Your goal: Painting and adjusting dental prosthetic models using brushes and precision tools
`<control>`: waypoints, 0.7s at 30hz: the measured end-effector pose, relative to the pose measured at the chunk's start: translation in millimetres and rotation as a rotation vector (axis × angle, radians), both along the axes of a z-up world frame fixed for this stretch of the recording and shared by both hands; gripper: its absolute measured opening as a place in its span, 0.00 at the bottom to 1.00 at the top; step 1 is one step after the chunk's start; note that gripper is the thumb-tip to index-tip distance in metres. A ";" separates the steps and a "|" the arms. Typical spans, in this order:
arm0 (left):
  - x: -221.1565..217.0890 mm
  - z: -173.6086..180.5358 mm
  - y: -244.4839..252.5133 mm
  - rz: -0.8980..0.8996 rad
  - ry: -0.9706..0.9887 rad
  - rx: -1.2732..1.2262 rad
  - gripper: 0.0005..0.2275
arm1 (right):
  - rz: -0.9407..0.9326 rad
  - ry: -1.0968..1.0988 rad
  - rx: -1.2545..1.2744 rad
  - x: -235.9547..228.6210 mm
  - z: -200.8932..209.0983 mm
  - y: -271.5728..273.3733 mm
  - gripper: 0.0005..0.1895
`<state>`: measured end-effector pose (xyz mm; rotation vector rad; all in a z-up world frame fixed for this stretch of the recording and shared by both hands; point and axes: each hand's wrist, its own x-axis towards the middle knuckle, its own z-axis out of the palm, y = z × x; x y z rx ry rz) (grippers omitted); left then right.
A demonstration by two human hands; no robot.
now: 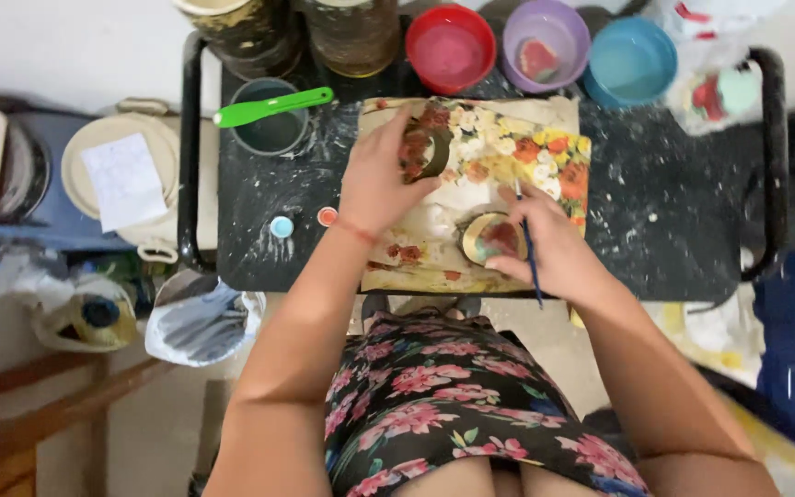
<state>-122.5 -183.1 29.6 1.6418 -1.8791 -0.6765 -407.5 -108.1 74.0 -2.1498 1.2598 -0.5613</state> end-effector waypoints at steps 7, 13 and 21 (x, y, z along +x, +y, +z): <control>40.7 27.0 113.9 -0.053 1.839 0.331 0.37 | 0.056 -0.402 0.073 74.1 15.1 18.8 0.23; 89.9 51.7 181.2 0.066 1.862 0.197 0.35 | 0.095 -0.407 -0.139 217.2 53.4 69.9 0.55; 267.4 55.8 289.4 0.261 1.646 -0.085 0.23 | 0.497 -0.507 -0.089 399.0 53.2 125.0 0.41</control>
